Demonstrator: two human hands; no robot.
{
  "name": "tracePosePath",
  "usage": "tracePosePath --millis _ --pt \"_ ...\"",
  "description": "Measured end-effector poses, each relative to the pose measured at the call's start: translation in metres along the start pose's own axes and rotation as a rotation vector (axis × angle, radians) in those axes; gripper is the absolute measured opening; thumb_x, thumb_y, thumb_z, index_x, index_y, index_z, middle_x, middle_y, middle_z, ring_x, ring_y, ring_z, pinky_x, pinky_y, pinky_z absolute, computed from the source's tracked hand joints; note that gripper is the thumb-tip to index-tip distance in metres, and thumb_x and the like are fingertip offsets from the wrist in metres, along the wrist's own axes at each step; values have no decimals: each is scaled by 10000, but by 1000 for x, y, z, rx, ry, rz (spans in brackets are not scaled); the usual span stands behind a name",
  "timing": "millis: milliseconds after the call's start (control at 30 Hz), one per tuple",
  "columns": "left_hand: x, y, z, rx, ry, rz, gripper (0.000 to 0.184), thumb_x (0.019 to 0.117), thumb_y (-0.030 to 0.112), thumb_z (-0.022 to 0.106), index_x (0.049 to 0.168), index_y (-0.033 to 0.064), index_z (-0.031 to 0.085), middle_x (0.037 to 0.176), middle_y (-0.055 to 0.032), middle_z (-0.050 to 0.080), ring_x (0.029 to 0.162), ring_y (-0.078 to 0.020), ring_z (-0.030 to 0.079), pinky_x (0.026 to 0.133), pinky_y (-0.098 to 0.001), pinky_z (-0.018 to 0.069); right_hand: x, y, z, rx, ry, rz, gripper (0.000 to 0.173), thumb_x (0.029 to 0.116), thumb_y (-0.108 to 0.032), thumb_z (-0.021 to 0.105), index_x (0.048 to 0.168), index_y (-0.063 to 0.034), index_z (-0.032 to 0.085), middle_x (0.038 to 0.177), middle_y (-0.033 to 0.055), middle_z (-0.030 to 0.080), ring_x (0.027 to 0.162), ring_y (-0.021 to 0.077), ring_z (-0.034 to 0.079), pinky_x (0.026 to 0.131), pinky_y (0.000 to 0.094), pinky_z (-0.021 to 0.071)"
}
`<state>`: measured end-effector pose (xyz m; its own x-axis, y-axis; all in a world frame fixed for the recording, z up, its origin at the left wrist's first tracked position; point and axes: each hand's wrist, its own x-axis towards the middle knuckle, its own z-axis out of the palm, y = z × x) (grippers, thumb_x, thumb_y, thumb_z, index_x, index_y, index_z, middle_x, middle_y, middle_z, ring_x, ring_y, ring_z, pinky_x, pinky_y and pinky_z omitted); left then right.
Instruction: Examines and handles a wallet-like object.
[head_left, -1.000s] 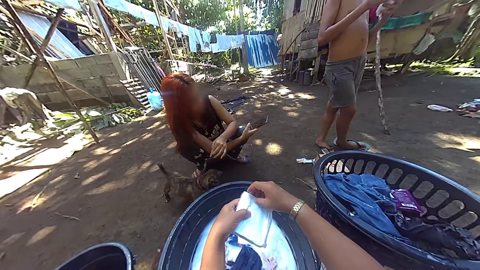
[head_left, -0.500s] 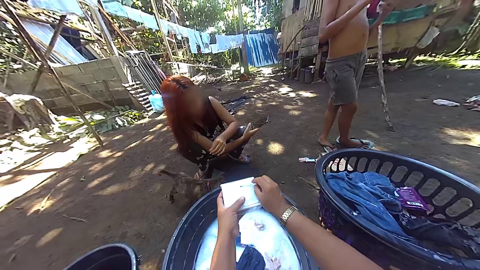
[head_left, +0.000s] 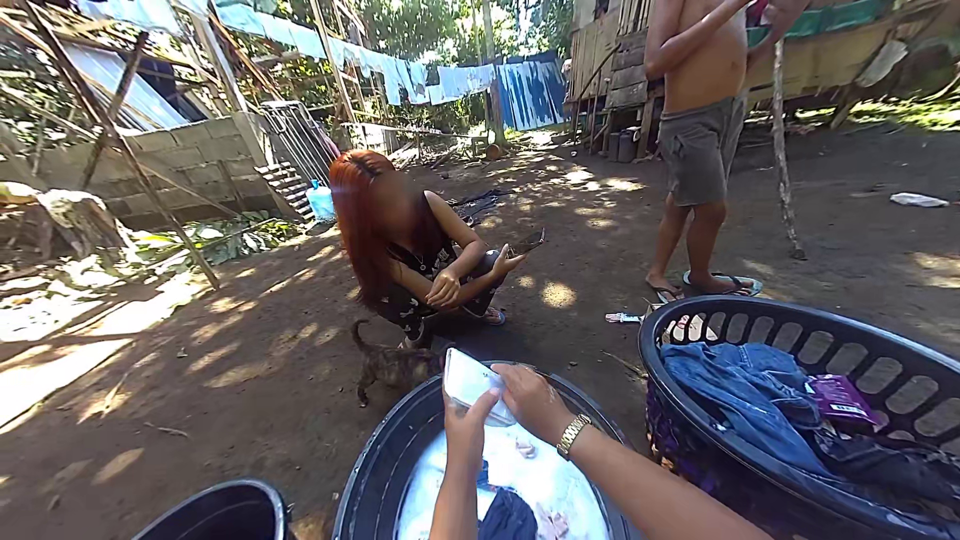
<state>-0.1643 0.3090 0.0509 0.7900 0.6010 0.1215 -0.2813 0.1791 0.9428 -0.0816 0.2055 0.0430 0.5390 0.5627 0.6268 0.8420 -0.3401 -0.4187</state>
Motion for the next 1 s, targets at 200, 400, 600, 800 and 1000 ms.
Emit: tracePosePath --millis 200,400,600,800,1000 --pt "-10 -14 13 -103 53 98 615 771 -32 644 1330 -70 391 1054 -83 644 930 -74 672 848 -252 577 -5 -12 4 22 62 -58 343 918 17 609 1251 79 665 997 235 736 921 382 745 849 478 607" --pt "-12 -18 12 -43 112 66 665 660 -31 588 1295 -59 393 1043 -87 621 917 -62 656 806 -247 563 -3 -12 0 -36 -54 -47 390 971 29 533 1353 63 606 1036 257 730 966 404 739 868 480 599" --pt "-13 -17 9 -29 73 92 590 605 -39 574 1186 -32 469 968 -27 669 878 -39 676 775 -249 580 1 2 0 120 38 -43 293 902 51 553 1171 76 668 949 219 722 874 348 734 821 454 604" --pt "-16 -18 9 -110 94 100 426 600 -44 545 1018 35 520 808 26 683 752 -37 686 685 -255 590 11 -1 -18 200 -95 270 329 956 5 491 1253 63 621 947 211 711 882 338 707 847 466 564" --pt "-1 -8 -1 -508 145 -19 255 929 -30 400 1141 36 524 941 -67 709 853 -144 717 782 -348 616 14 -9 -26 810 69 705 209 940 76 560 1149 80 575 945 138 673 720 160 677 668 322 596"
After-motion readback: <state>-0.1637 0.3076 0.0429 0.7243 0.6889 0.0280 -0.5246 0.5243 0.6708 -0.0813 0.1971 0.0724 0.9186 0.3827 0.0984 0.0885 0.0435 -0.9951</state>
